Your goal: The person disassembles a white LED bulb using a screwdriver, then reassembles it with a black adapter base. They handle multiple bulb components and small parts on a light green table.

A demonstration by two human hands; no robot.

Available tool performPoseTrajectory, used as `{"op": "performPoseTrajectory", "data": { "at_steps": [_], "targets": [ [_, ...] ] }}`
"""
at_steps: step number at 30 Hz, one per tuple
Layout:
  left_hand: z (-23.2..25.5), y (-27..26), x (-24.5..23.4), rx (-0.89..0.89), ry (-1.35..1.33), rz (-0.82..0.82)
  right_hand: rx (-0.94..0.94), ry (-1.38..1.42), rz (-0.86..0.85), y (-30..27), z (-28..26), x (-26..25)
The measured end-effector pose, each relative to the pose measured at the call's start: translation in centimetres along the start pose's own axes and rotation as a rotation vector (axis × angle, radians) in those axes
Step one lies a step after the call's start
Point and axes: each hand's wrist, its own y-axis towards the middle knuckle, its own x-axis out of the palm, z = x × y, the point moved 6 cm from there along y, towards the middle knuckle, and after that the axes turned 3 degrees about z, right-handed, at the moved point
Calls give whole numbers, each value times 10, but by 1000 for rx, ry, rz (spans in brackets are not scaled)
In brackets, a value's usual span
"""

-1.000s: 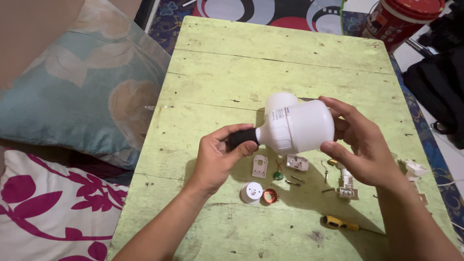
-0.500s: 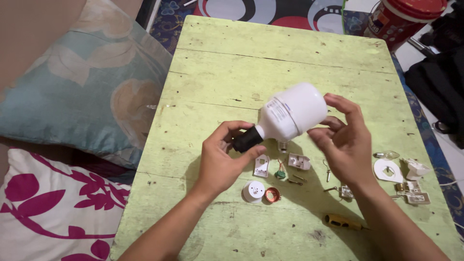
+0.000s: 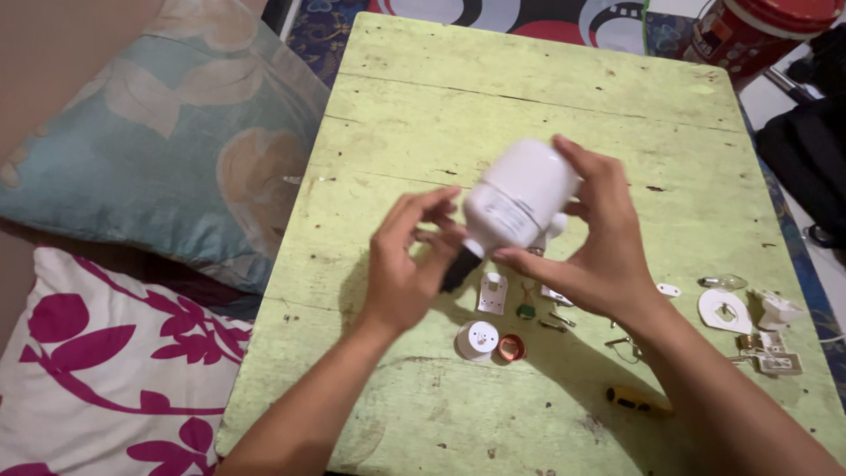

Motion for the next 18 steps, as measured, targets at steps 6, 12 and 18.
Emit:
{"op": "performPoseTrajectory", "data": {
  "at_steps": [6, 12, 18],
  "targets": [
    [-22, 16, -24, -56, -169, -37, -4, 17, -167, 23, -7, 37],
    [-42, 25, -36, -112, -304, -22, 12, 143, -246, 37, -10, 76],
    [-63, 29, -41, -232, -448, 31, 46, 152, -349, 41, -10, 105]
  ]
}}
